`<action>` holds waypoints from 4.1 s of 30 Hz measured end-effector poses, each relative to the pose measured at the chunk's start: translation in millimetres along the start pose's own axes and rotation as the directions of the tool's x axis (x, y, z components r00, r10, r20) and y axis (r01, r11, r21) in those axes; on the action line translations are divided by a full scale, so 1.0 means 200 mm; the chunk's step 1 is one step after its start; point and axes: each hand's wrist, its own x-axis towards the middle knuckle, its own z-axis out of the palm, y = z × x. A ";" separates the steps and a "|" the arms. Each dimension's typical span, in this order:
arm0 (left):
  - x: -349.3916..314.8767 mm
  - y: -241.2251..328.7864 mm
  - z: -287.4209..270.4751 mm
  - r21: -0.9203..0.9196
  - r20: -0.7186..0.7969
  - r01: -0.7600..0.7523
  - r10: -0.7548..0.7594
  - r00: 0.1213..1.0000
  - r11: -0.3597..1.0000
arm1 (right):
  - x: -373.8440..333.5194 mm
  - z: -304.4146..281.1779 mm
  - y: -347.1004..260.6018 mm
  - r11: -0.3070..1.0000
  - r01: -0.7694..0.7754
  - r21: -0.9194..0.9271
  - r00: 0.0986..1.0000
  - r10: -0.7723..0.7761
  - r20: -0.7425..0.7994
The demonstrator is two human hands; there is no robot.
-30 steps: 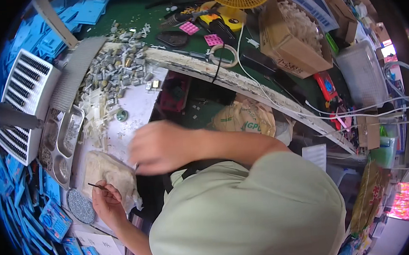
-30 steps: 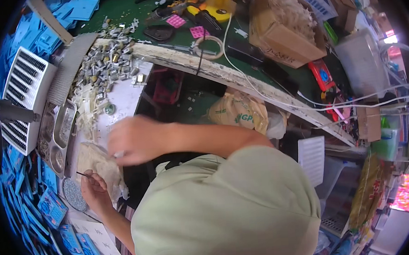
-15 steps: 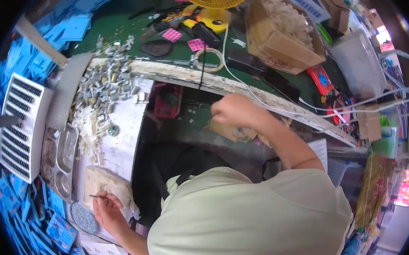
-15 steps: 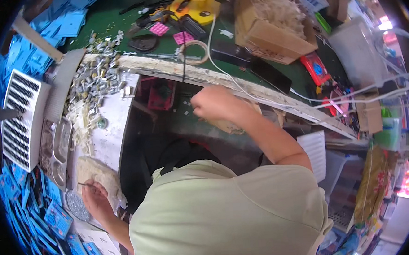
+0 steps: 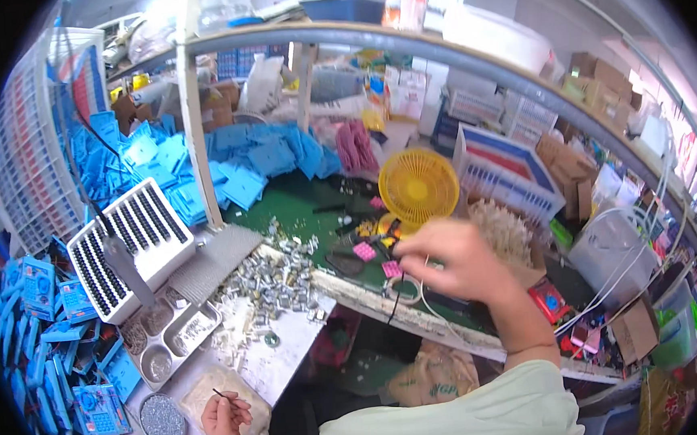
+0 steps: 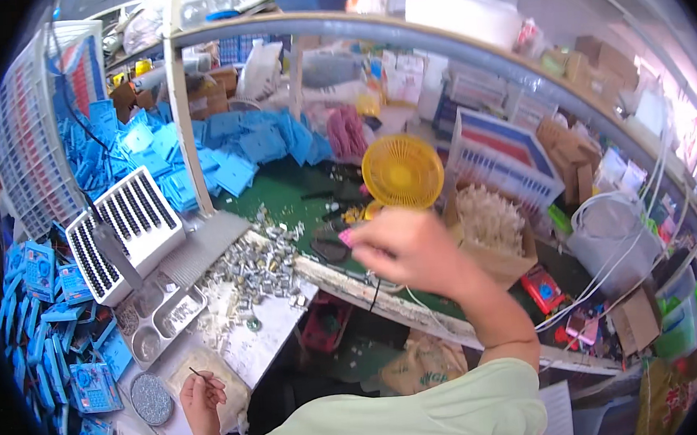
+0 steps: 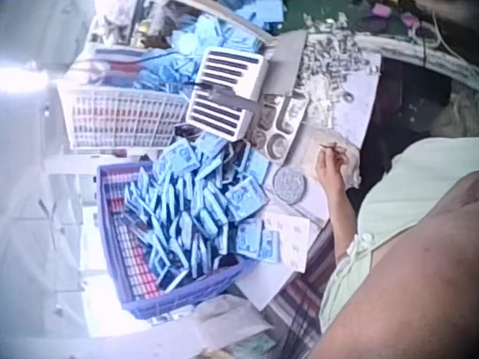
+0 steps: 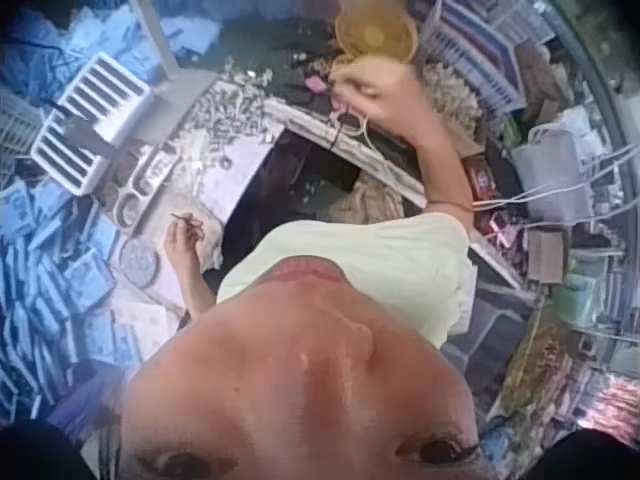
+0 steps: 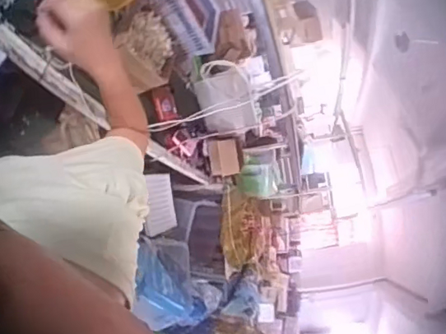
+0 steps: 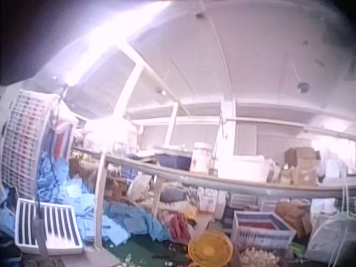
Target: Assembling components of a blue plastic electronic device, including soldering wires and installing small parts.
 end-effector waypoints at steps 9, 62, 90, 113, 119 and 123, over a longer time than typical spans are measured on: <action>-0.09 0.01 -0.07 -0.054 0.040 0.033 -0.031 0.999 0.998 | 0.96 -0.54 0.03 0.926 -0.004 -0.378 0.914 -0.150 -0.377; 0.05 0.26 0.13 -0.189 0.185 0.167 -0.132 0.974 0.968 | 0.75 -0.63 0.11 0.624 0.012 -0.782 0.875 -0.385 -0.293; -0.14 0.33 -0.30 -0.398 -0.197 -0.105 0.027 0.980 0.912 | 1.77 2.06 -0.58 0.155 0.849 -0.505 0.457 -0.695 0.555; -0.08 0.61 -0.08 -0.243 -0.053 -0.502 0.505 0.861 0.830 | 1.20 1.05 -1.20 0.201 0.958 0.202 0.161 -0.966 0.201; -0.20 0.60 -0.05 -0.230 -0.079 -0.484 0.479 0.874 0.844 | 1.15 1.04 -1.20 0.213 0.923 0.320 0.164 -0.971 0.173; -0.29 0.61 -0.05 -0.264 -0.084 -0.362 0.353 0.932 0.894 | 1.10 1.13 -1.17 0.266 0.907 0.325 0.240 -0.964 0.119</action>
